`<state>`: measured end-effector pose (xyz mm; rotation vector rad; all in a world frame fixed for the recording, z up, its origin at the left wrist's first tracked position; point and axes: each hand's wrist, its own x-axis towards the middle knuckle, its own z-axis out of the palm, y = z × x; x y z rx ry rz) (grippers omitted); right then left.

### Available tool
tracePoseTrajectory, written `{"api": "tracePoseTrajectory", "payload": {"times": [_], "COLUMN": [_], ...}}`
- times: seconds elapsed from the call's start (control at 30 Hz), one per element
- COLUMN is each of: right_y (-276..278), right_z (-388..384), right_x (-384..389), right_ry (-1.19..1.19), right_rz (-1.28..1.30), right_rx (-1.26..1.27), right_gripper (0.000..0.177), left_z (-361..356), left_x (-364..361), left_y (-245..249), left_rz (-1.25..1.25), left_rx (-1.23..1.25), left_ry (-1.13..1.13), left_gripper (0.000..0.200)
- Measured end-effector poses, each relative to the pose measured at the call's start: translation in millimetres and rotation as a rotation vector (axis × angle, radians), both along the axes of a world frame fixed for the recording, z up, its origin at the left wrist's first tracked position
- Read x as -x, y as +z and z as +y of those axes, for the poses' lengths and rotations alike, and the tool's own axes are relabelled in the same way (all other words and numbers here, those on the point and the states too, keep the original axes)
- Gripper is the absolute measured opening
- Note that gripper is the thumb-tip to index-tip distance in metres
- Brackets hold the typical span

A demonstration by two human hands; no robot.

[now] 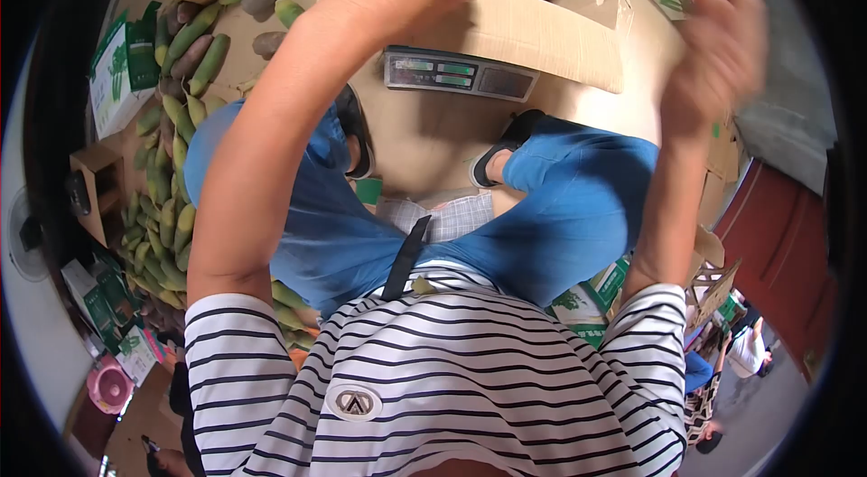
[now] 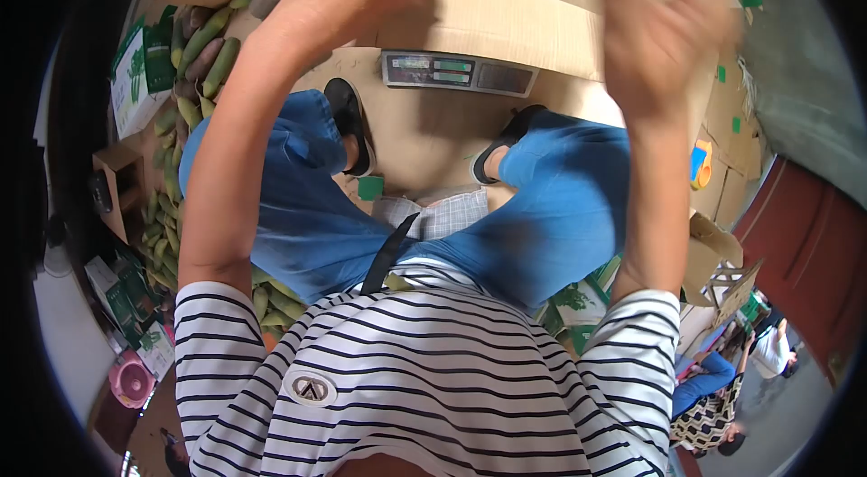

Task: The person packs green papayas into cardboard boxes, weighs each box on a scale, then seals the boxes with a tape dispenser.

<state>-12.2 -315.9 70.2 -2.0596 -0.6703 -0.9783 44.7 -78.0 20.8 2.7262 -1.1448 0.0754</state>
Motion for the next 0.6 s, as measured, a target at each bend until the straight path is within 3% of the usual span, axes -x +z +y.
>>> {"api": "tracePoseTrajectory", "payload": {"times": [0.03, 0.23, 0.43, 0.6], "right_y": [32.4, 113.4, 115.0, 107.3], "right_z": [-10.2, -15.4, 6.1, 14.9], "right_x": [16.2, 75.0, 94.4, 101.3], "right_ry": [0.036, 0.366, 0.418, 0.431], "right_rz": [0.147, 0.278, 0.406, 0.447], "right_rx": [-0.061, 0.132, 0.241, 0.292], "right_gripper": [0.058, 0.050, 0.042, 0.036], "left_z": [-0.5, -10.3, -11.4, -15.1], "left_x": [0.6, 7.7, 11.8, 10.2], "left_y": [0.3, -6.5, -10.9, -1.2], "left_rz": [-0.007, -0.046, -0.042, -0.056], "left_rx": [0.007, 0.024, 0.003, 0.053], "left_ry": [-0.001, -0.094, -0.075, -0.024], "left_gripper": [0.031, 0.028, 0.042, 0.041]}}
